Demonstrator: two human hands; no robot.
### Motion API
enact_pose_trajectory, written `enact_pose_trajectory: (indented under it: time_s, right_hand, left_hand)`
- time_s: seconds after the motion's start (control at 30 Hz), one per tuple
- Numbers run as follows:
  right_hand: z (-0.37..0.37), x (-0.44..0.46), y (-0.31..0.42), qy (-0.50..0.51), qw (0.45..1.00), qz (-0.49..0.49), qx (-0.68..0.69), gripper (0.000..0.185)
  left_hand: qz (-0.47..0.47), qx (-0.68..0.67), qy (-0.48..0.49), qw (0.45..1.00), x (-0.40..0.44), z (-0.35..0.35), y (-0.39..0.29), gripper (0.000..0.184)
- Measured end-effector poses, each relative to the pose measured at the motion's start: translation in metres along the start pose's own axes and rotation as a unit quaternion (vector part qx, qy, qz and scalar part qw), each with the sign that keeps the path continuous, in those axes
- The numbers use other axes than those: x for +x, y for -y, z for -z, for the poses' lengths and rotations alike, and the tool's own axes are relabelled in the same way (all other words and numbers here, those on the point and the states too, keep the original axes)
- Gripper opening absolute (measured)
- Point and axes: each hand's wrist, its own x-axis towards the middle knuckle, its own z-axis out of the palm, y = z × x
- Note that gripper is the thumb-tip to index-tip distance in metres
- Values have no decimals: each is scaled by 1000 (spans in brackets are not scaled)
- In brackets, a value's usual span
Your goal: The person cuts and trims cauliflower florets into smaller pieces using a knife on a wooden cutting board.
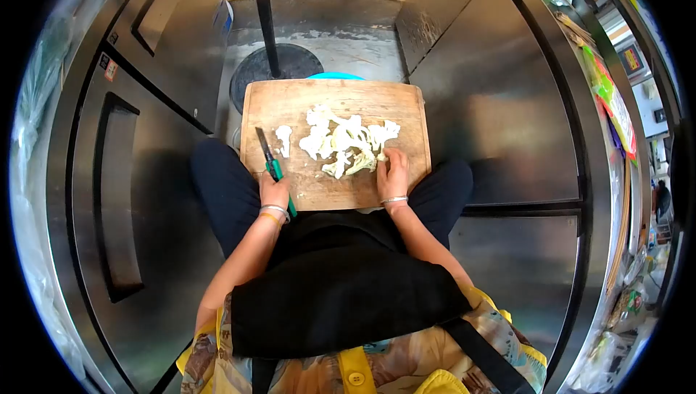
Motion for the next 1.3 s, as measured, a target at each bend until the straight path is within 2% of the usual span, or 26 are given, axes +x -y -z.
enact_pose_trajectory:
  time_s: [0.03,0.1,0.13,0.17,0.23,0.27,0.3,0.4,0.43,0.47,0.5,0.57,0.63,0.67,0.7,0.73,0.77,0.8,0.83,0.9,0.97,1.03,1.1,1.17,1.23,1.3]
  right_hand:
    - [2,-3,7,5,1000,3,-1,27]
    - [6,-12,31,81,992,2,95,26]
    - [11,-14,52,138,979,-17,150,28]
    - [15,-17,73,193,959,-39,206,31]
    - [14,-23,99,248,926,32,283,41]
    - [14,-21,108,257,921,85,279,52]
    - [15,-19,115,257,921,84,278,52]
    - [10,-12,113,313,852,-111,405,56]
    - [7,-12,107,314,852,-108,404,56]
    - [6,-12,103,367,805,-152,442,54]
    - [4,-14,99,415,750,-196,476,51]
    - [-5,-23,104,404,747,-200,488,48]
    - [-15,-27,105,317,801,-137,488,47]
    - [-16,-27,106,325,778,-198,500,40]
    - [-18,-26,105,323,778,-199,501,40]
    - [-21,-24,102,344,823,-178,416,37]
    - [-23,-21,100,361,859,-156,327,36]
    - [-21,-15,105,368,892,-108,239,36]
    - [-24,-12,105,366,893,-106,238,36]
    - [-34,-8,108,336,917,-17,216,35]
    - [-44,4,114,334,907,-4,255,35]
    - [-55,12,112,438,828,-170,307,38]
    - [-89,5,74,390,866,-130,283,40]
    - [-67,12,87,402,840,-181,317,43]
    - [-62,14,87,411,833,-191,316,46]
    - [-66,12,80,357,905,-82,217,49]
  left_hand:
    - [4,-4,-3,1000,-1,-2,0,17]
    - [135,-272,56,951,-6,-12,-8,16]
    - [102,-335,45,936,-16,-20,-18,18]
    - [96,-345,84,930,-28,-21,-36,16]
    - [39,-390,168,905,-37,-30,-49,18]
    - [22,-356,194,914,-40,-31,-53,20]
    - [5,-322,219,921,-43,-31,-57,22]
    - [-50,-267,302,914,-48,-19,-77,29]
    - [-54,-258,309,914,-45,-16,-79,31]
    - [-55,-261,307,914,-42,-13,-78,31]
    - [11,-260,354,898,-38,-8,-75,31]
    - [81,-258,399,876,-38,-10,-71,32]
    - [55,-304,320,896,-40,-21,-69,30]
    - [74,-369,272,886,-34,-24,-65,29]
    - [74,-367,274,886,-18,-24,-58,29]
    - [-93,-202,207,953,6,-20,-52,34]
    - [-255,-26,127,958,28,-14,-51,42]
    - [-322,79,88,939,48,-3,-58,48]
    - [-384,182,45,904,64,6,-63,55]
    - [-414,218,78,880,81,14,-66,55]
    - [-444,257,114,850,94,21,-61,55]
    - [-394,318,197,840,105,23,-55,52]
    - [-429,345,175,816,104,27,-52,48]
    - [-365,343,145,853,95,29,-53,45]
    - [-381,331,119,855,86,31,-53,38]
    - [-292,285,96,908,75,32,-56,34]
